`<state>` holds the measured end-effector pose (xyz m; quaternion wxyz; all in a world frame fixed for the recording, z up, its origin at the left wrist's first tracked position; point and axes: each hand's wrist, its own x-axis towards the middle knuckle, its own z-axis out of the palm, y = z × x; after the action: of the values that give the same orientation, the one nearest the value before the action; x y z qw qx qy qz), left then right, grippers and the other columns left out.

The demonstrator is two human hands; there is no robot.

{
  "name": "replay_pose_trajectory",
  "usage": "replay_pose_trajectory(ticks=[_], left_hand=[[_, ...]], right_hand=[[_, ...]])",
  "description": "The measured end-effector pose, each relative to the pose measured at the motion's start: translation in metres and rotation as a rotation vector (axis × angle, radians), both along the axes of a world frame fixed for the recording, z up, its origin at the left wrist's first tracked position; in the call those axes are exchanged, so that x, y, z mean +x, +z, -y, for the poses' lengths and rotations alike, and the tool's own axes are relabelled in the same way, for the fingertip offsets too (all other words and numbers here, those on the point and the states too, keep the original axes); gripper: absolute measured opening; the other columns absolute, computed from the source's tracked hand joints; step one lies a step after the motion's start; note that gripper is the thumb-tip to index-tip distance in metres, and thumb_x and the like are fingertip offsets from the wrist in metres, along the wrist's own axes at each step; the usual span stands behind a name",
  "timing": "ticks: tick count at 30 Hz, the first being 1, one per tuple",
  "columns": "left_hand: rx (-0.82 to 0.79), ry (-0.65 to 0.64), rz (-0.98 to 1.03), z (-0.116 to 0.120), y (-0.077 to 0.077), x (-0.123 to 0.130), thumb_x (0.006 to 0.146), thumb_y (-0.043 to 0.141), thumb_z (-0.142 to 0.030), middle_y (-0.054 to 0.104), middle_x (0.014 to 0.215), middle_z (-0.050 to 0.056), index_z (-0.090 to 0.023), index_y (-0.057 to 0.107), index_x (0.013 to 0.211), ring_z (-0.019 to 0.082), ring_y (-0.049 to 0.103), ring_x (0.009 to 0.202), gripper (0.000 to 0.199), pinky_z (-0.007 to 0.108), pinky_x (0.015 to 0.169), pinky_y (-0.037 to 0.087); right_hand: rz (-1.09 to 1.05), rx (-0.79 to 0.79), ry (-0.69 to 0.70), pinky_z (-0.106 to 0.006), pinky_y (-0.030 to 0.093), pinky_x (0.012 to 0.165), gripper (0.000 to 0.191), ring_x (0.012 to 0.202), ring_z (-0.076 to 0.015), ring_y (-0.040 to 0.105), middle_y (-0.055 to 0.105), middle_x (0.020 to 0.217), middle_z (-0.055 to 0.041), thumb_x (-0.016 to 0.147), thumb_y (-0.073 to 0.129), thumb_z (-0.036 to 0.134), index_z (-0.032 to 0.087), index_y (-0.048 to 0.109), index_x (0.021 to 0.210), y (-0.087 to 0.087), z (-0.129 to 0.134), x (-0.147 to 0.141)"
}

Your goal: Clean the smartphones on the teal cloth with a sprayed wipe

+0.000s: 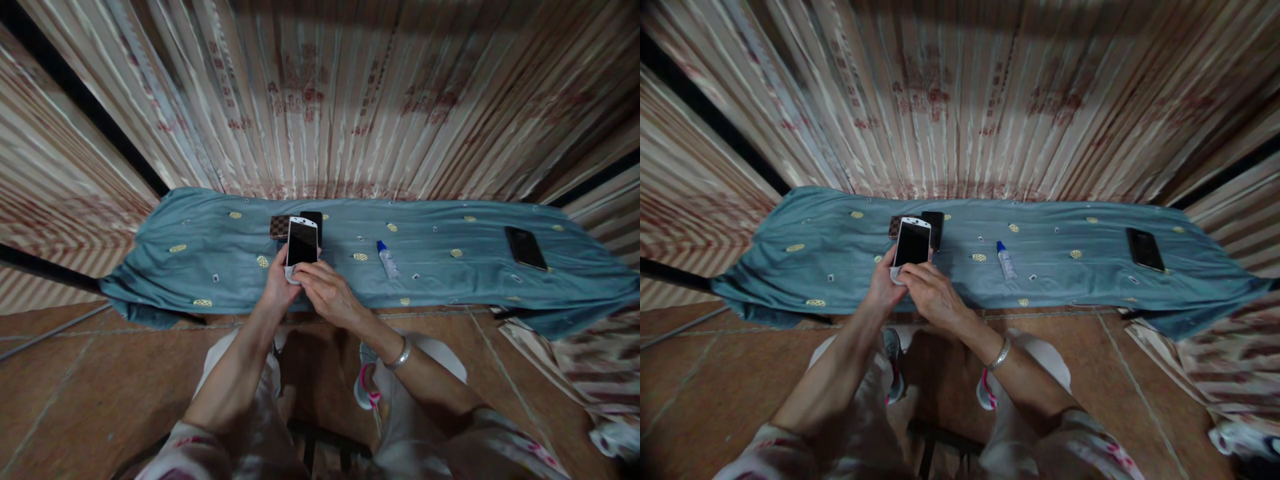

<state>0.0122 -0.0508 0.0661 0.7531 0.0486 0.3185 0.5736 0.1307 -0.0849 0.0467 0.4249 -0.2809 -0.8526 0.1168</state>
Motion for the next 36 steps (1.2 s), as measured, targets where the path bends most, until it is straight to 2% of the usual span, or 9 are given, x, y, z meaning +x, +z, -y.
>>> replay_pose_trajectory(ticks=[4,12,16,24,29,36], left_hand=[[0.050,0.060,-0.036,-0.002,0.002,-0.007,0.094,0.035,-0.027,0.071,0.070,0.008,-0.010,0.068,0.073,0.019,0.069,0.078,0.042,0.032,0.084,0.054],[0.048,0.022,-0.004,0.000,0.005,-0.007,0.095,0.034,-0.031,0.072,0.074,0.010,-0.009,0.070,0.091,0.022,0.069,0.078,0.042,0.037,0.080,0.054],[0.012,0.068,0.012,0.002,0.005,0.001,0.095,0.036,-0.027,0.071,0.069,0.006,-0.010,0.069,0.086,0.017,0.068,0.069,0.038,0.035,0.082,0.054],[-0.017,-0.018,0.007,0.010,0.000,0.012,0.094,0.040,-0.029,0.072,0.074,0.006,-0.013,0.067,0.086,0.021,0.070,0.079,0.033,0.041,0.083,0.055],[-0.014,-0.079,-0.042,0.016,-0.002,0.020,0.094,0.040,-0.028,0.072,0.075,0.008,-0.012,0.067,0.089,0.022,0.070,0.084,0.032,0.042,0.081,0.055],[-0.032,-0.132,-0.053,0.020,-0.008,0.030,0.094,0.041,-0.029,0.072,0.073,0.005,-0.013,0.066,0.087,0.020,0.070,0.076,0.030,0.040,0.078,0.056]], right_hand=[[-0.001,0.024,-0.008,-0.035,0.049,0.090,0.029,0.101,-0.0188,0.055,0.065,0.110,-0.0093,0.094,0.039,0.011,0.018,0.061,0.110,0.000,-0.002,0.005],[0.044,0.038,-0.121,-0.036,0.051,0.087,0.031,0.101,-0.0198,0.056,0.065,0.112,-0.0102,0.094,0.039,0.011,0.018,0.062,0.113,-0.006,-0.015,0.021],[0.028,0.052,-0.202,-0.037,0.051,0.089,0.032,0.101,-0.0200,0.056,0.064,0.113,-0.0110,0.094,0.038,0.012,0.017,0.063,0.114,-0.010,-0.024,0.026],[0.056,0.038,-0.373,-0.039,0.049,0.091,0.035,0.101,-0.0219,0.057,0.065,0.112,-0.0102,0.092,0.038,0.011,0.018,0.064,0.115,-0.012,-0.043,0.037],[0.047,0.028,-0.459,-0.039,0.048,0.094,0.036,0.102,-0.0233,0.057,0.065,0.112,-0.0138,0.093,0.037,0.013,0.012,0.066,0.114,-0.010,-0.053,0.047],[0.033,-0.013,-0.515,-0.039,0.046,0.096,0.037,0.107,-0.0220,0.056,0.064,0.115,-0.0109,0.094,0.036,0.016,0.019,0.064,0.117,-0.005,-0.055,0.048]])
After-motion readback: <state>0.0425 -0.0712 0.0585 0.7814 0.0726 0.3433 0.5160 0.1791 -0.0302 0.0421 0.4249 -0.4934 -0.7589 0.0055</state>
